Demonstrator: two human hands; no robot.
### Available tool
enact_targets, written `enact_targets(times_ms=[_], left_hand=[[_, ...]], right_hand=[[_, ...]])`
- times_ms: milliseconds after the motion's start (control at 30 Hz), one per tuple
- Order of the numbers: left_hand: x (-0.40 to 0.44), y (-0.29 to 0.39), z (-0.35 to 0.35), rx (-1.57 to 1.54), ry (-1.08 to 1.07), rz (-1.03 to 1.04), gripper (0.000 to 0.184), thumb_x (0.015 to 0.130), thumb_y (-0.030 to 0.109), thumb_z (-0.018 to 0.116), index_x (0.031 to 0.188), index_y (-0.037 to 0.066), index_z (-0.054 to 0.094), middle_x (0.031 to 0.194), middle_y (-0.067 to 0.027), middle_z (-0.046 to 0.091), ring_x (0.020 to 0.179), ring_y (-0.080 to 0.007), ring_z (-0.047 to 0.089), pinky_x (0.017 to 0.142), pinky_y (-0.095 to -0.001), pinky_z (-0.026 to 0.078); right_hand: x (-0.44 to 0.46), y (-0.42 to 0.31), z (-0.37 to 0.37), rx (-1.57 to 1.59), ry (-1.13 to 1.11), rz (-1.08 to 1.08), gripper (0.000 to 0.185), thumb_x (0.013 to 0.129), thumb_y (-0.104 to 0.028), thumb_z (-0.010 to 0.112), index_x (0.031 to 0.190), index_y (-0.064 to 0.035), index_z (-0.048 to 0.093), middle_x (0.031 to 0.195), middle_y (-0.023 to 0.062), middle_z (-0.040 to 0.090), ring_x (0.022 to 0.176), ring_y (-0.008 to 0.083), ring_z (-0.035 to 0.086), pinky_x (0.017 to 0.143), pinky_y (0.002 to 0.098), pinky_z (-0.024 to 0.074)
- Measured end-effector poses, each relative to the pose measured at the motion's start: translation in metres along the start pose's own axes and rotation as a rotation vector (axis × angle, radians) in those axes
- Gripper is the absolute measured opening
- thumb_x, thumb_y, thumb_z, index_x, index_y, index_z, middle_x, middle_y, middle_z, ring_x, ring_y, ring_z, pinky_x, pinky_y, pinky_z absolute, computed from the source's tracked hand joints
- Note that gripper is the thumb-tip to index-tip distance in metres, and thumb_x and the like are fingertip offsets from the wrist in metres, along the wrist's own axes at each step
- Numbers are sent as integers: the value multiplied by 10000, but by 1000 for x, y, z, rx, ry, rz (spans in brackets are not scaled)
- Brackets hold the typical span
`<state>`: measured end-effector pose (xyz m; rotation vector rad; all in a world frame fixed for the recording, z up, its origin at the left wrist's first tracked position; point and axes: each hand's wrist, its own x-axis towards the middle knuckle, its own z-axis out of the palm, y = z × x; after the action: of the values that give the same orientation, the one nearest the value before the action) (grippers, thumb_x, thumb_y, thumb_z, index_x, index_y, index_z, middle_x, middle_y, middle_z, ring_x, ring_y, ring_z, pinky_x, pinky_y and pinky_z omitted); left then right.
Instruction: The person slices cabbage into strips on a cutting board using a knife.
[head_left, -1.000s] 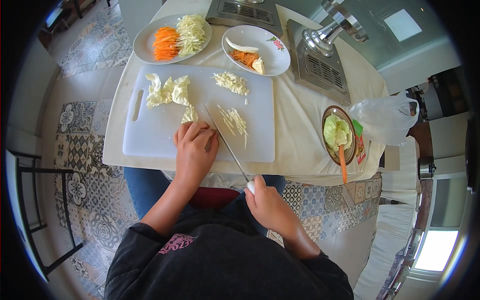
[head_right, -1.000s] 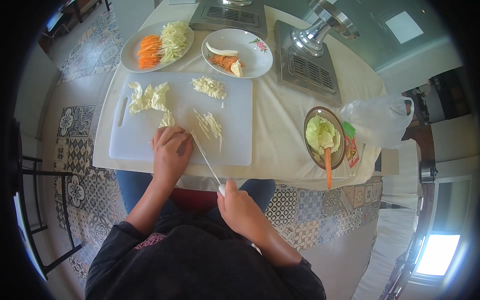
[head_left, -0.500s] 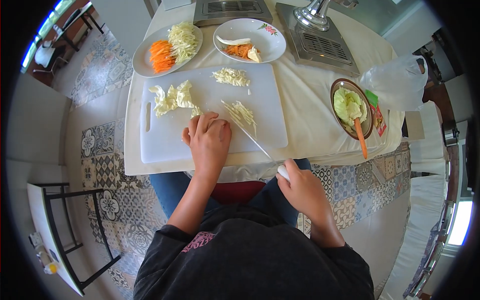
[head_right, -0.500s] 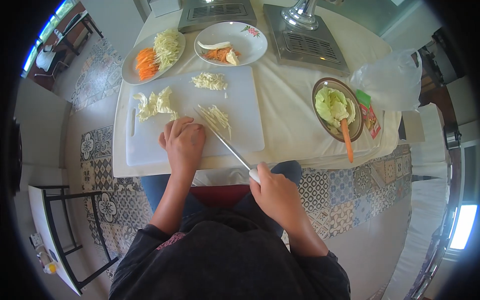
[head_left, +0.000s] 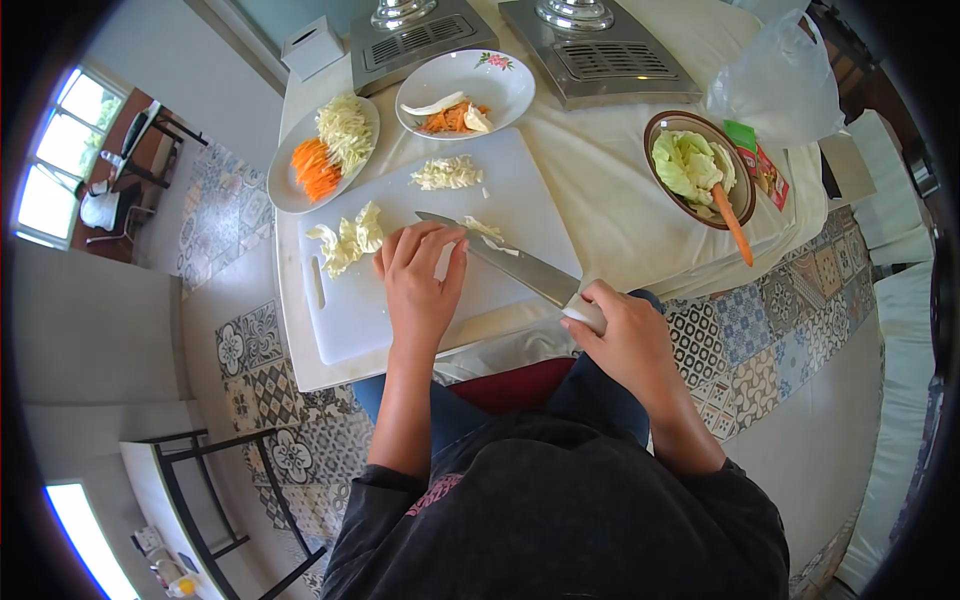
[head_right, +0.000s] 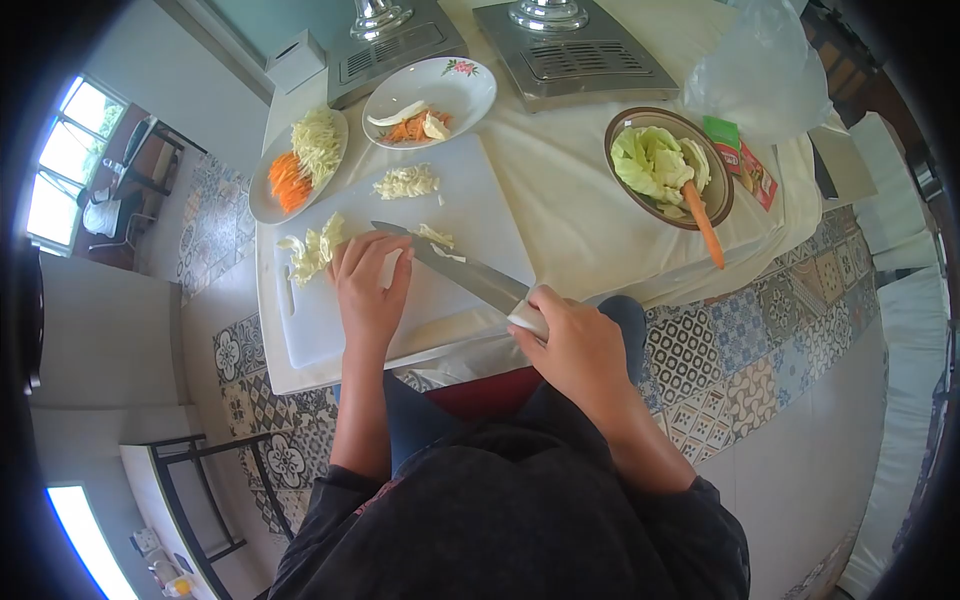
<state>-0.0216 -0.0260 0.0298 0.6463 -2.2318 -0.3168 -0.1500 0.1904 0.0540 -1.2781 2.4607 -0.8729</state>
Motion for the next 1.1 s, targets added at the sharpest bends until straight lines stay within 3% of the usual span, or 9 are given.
enact_targets(times_ms=[433, 533, 633, 867, 1100], left_hand=[[30, -5, -13, -118, -471, 145, 103, 843, 146, 762, 945, 126, 765, 999, 23, 720, 1050, -220, 585, 990, -410, 334], [36, -10, -8, -27, -470, 119, 98, 844, 150, 763, 940, 133, 764, 996, 26, 717, 1063, -218, 585, 1007, -403, 320], [44, -16, -5, -48, -405, 143, 79, 835, 166, 774, 894, 114, 765, 950, 19, 717, 994, -207, 595, 936, -402, 337], [63, -40, -21, -187, -436, 68, 162, 826, 122, 774, 984, 91, 756, 990, -74, 717, 1006, -295, 633, 942, -435, 474], [51, -1, -5, -153, -636, 389, 234, 767, 105, 787, 994, 151, 762, 1079, -25, 668, 1091, -255, 599, 1000, -417, 439]], right_hand=[[-6, -5, 6, -17, -41, 0, 285, 845, -290, 755, 1005, -99, 619, 802, 114, 710, 764, 343, 695, 638, 455, 527], [-10, -6, 4, -2, -62, -16, 282, 843, -284, 754, 1010, -97, 624, 823, 105, 713, 792, 339, 695, 663, 458, 527], [-21, -5, -4, 42, -95, -11, 281, 835, -280, 756, 1003, -89, 636, 845, 107, 717, 810, 345, 693, 681, 463, 526], [-55, 17, -66, 79, -129, 171, 302, 785, -263, 802, 967, -67, 662, 840, 147, 714, 789, 367, 691, 679, 428, 529], [-67, 40, -81, 124, 59, 361, 286, 784, -214, 814, 966, -56, 660, 761, 153, 688, 706, 349, 686, 638, 386, 509]])
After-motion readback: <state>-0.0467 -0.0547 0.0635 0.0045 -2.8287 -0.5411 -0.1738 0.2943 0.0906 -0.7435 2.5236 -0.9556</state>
